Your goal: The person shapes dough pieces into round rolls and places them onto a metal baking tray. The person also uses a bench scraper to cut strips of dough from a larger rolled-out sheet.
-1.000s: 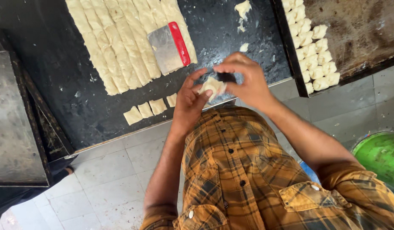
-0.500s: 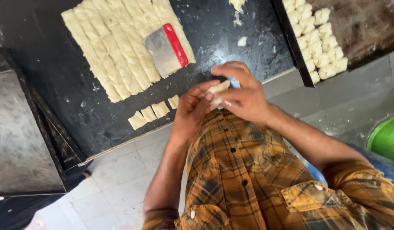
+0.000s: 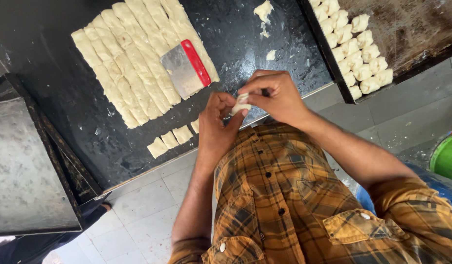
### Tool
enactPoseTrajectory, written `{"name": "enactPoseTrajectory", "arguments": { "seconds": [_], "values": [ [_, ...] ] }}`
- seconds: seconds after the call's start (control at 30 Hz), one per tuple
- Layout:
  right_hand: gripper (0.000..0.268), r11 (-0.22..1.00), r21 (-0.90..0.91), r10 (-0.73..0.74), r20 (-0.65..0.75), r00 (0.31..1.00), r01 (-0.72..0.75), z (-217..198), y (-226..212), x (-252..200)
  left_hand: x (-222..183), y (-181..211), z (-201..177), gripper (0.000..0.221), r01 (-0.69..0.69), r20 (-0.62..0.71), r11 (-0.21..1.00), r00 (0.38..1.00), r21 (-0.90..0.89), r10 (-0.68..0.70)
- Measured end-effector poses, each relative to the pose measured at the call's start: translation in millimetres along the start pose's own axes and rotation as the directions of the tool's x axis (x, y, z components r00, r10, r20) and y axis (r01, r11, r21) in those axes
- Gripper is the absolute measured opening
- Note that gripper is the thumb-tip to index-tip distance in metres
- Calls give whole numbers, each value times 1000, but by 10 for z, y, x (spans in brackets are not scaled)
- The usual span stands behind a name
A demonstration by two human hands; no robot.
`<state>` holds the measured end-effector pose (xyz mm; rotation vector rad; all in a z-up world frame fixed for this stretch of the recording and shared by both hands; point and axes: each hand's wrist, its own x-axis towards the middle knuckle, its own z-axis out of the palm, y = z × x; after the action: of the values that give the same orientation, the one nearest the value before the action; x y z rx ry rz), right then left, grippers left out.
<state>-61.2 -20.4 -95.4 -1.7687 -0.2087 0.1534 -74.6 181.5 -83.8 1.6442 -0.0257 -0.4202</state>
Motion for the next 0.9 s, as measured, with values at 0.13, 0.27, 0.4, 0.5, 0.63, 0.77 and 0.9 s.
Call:
{"name": "enactPoseTrajectory", "arguments": {
  "seconds": [0.13,0.27,0.4,0.5,0.63,0.77,0.9],
  "values": [
    [24,803,-457,-395,76,916,384,53,-75,-12,74,23,-53,46,-74,110,936,987,-343,118],
    [28,663,-557,-489,184,853,500,19,-129,-76,135,27,-49,36,192,211,797,974,-572,-84],
    [22,677,-528,-506,171,845,512,-58,-131,-43,164,133,-34,33,209,264,820,962,-532,-74],
    [37,927,-197,-325,-3,946,318,-71,-151,45,152,257,-48,37,49,312,915,946,-401,86],
    [68,421,814,228,331,916,-399,-111,-195,206,181,334,-19,44,-124,359,968,912,-217,197],
    [67,394,846,215,294,931,-358,-364,-68,136,328,166,321,39,-182,189,932,950,-313,249],
    [48,970,58,231,86,969,-236,-792,193,64,557,47,685,75,-38,192,905,973,-424,130]
  ]
}}
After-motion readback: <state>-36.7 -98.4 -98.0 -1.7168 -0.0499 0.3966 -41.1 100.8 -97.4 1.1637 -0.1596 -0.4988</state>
